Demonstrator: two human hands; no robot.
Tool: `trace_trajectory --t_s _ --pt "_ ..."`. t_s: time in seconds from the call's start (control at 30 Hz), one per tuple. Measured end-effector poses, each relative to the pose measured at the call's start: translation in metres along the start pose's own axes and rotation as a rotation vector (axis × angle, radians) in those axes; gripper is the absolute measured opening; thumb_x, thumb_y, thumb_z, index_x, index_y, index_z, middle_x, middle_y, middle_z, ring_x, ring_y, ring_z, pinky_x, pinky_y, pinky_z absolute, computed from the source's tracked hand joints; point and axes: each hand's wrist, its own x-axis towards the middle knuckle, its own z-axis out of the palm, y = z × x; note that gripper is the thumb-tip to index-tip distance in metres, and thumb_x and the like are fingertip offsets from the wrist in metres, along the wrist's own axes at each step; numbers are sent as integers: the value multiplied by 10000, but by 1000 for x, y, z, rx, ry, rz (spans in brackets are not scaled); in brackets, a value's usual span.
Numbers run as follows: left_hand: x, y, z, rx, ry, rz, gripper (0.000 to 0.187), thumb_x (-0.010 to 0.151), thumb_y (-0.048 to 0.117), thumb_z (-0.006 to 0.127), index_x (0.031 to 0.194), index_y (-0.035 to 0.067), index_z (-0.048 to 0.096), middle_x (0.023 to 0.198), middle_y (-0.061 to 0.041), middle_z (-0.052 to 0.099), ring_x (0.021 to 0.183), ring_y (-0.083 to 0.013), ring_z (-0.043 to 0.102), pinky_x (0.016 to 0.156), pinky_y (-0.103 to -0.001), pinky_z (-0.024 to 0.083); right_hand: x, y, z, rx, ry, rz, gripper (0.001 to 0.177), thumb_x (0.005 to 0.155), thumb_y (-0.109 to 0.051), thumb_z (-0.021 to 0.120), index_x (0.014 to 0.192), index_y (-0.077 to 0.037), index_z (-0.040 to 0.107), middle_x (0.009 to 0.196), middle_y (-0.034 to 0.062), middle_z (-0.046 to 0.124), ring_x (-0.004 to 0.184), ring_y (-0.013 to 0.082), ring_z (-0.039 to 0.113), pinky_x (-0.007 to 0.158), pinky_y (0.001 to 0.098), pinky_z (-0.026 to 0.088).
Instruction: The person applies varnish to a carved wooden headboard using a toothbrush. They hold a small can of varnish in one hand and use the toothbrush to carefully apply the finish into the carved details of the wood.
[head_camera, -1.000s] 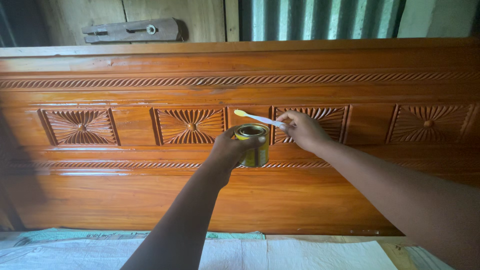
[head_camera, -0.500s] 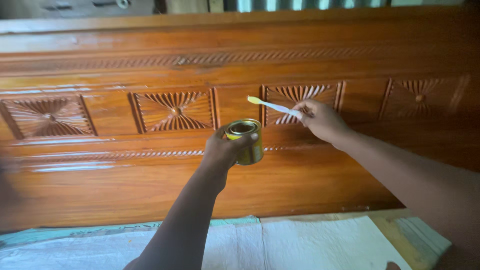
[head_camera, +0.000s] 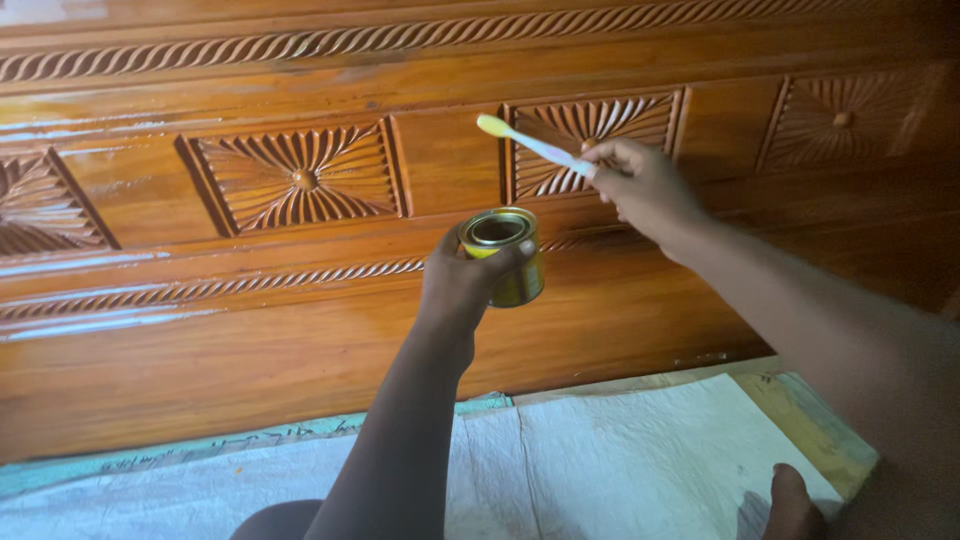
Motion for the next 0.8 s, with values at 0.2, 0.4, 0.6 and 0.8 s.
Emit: trace_trajectory --t_s 0.2,0.4,0.6,0.8 --pt "-10 -2 -6 -72 -2 34 573 708 200 858 1231 70 663 1085 -55 763 991 -162 720 865 -333 556 31 14 -10 -257 -12 -183 230 1053 -278 622 1164 -102 720 823 15 641 702 107 523 627 292 447" --pt "-20 3 -16 -62 6 46 561 717 206 847 1232 62 678 1075 -66 766 987 -173 719 862 -344 560 45 49 -17 -431 -152 -461 197 1000 -248 680 1066 -76 748 922 20 739 817 69 622 722 295 477" --pt "-30 6 -19 -55 9 44 561 715 206 845 1229 67 668 1077 -63 766 991 -162 722 867 -339 561 58 19 -37 -364 -47 -172 208 1050 -251 599 1131 -117 735 857 75 705 640 141 516 603 351 442" --pt "-38 9 -19 -41 13 33 534 734 235 839 1218 62 694 1074 -68 766 987 -164 715 874 -335 550 58 42 -38 -512 -250 -467 203 971 -233 668 1060 -68 745 878 48 749 758 99 654 706 335 510"
